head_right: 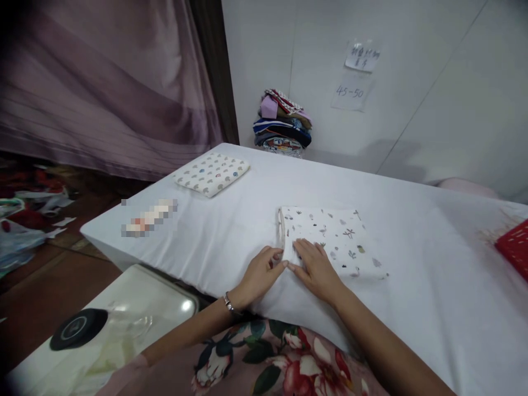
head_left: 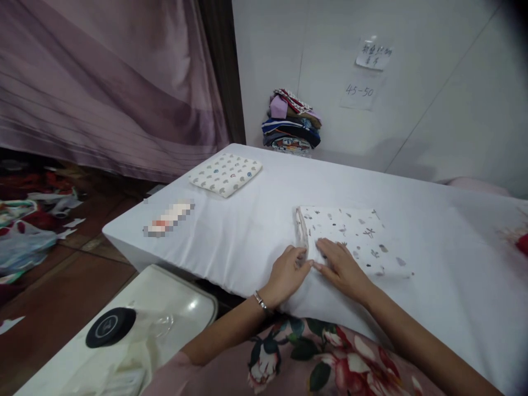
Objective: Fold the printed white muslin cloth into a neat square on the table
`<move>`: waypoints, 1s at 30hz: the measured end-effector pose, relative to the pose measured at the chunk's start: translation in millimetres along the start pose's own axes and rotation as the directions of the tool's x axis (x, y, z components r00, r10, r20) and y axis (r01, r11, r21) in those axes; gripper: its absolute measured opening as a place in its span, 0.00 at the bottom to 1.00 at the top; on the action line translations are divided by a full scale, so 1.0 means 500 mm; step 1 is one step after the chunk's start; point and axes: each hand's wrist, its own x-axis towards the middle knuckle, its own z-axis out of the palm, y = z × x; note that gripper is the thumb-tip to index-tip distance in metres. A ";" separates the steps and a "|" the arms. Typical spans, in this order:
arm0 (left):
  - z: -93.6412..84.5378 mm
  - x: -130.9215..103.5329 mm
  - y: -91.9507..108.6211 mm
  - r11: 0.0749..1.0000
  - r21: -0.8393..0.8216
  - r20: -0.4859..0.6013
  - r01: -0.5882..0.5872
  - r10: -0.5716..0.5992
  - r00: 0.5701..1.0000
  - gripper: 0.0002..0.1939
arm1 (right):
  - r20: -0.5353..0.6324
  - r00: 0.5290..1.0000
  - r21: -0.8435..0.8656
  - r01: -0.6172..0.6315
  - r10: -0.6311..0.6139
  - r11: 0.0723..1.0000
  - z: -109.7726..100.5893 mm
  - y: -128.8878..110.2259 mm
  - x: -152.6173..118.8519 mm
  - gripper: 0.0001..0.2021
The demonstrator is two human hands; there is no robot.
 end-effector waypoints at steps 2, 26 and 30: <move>0.001 -0.001 -0.005 0.999 -0.034 0.006 0.009 -0.009 1.000 0.16 | 0.010 1.000 -0.013 0.002 -0.002 1.000 0.000 0.004 -0.007 0.27; 0.003 0.027 -0.016 0.934 -0.300 -0.048 0.195 -0.219 0.975 0.20 | -0.189 0.594 0.305 -0.721 0.782 0.622 -0.059 0.209 -0.160 0.32; -0.014 0.033 -0.046 0.945 -0.226 0.005 0.235 -0.240 0.971 0.19 | -0.174 0.637 0.307 -0.690 0.751 0.656 -0.055 0.191 -0.168 0.32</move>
